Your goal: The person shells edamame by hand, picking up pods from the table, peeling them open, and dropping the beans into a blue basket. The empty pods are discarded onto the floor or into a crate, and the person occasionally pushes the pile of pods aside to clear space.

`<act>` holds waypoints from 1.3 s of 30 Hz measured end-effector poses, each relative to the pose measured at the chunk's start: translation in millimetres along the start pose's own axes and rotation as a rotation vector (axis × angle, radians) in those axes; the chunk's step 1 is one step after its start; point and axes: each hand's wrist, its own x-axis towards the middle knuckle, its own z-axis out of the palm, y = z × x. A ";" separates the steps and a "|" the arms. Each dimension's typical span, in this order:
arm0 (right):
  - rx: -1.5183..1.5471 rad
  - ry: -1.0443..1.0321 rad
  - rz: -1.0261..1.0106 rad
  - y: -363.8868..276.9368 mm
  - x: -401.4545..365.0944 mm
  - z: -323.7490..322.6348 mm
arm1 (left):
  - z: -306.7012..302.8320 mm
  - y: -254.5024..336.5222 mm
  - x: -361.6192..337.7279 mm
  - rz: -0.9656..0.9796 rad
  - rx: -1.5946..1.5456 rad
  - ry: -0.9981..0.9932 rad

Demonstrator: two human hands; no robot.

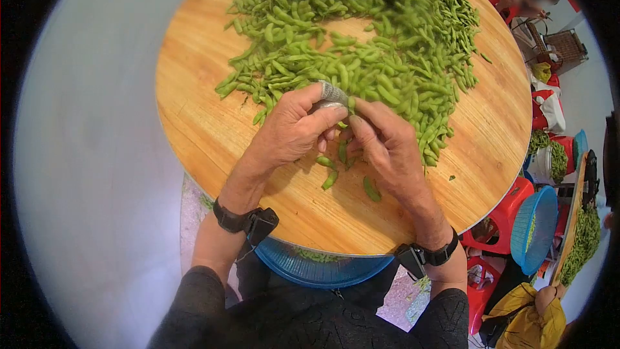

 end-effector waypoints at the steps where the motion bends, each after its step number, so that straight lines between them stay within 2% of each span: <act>1: 0.186 -0.006 0.107 -1.5 0.2 0.4 | -0.6 -0.8 -0.4 -0.006 0.019 0.001; 3: 0.206 0.006 0.097 -1.8 0.9 2.1 | -0.2 -4.4 -0.7 -0.006 0.036 0.001; 5: 0.216 0.021 0.077 0.0 2.2 -0.6 | 3.4 -7.9 0.1 0.167 0.340 0.069; 6: 0.115 -0.003 0.074 2.1 1.3 -3.3 | 6.2 -5.0 -0.4 0.256 0.461 0.098; 7: 0.014 -0.025 0.069 5.5 0.9 -5.3 | 6.7 -5.0 -0.2 0.273 0.458 0.099; 9: 0.004 0.019 -0.014 13.1 2.6 -5.2 | 6.2 -6.6 0.8 0.482 0.660 0.089; 12: -0.087 -0.086 0.016 3.6 4.4 -11.3 | 9.4 -1.3 -2.5 0.446 0.638 0.052; 15: -0.264 -0.108 -0.059 -3.1 3.7 -12.4 | 9.7 -2.5 -3.4 0.440 0.639 0.038; 19: -0.357 -0.125 -0.090 -12.3 2.6 -13.7 | 6.3 0.4 -1.6 0.461 0.615 0.021; 21: -0.305 -0.137 -0.076 -1.1 0.2 -15.3 | 5.2 5.3 -5.1 0.220 0.436 -0.011; 22: -0.099 -0.156 0.046 -0.7 1.3 -15.3 | 3.6 4.3 -5.5 0.211 0.434 -0.011; 23: 0.109 -0.171 0.169 0.1 2.6 -15.4 | 0.9 3.5 -4.8 0.094 0.230 -0.052; 24: 0.171 -0.203 0.193 2.0 3.9 -17.6 | -1.1 2.7 -4.6 -0.023 0.027 -0.090; 25: 0.175 -0.205 0.198 2.3 4.2 -18.0 | -1.6 2.7 -4.5 -0.030 0.026 -0.088; 27: 0.445 -0.179 0.313 0.2 5.9 -18.1 | -1.1 4.0 -3.8 -0.004 -0.051 -0.077; 28: 0.474 -0.152 0.323 0.1 7.1 -17.8 | -1.0 3.5 -3.9 -0.010 -0.057 -0.066; 32: 0.411 -0.049 0.342 0.1 7.2 -15.7 | 0.0 -1.6 -2.4 0.007 -0.024 -0.075; 35: 0.282 -0.041 0.335 4.4 7.8 -20.0 | 3.5 -3.3 -2.6 0.030 0.004 -0.078; 39: 0.260 -0.043 0.288 7.6 9.2 -22.7 | 5.6 -1.8 -3.1 0.029 0.036 -0.055</act>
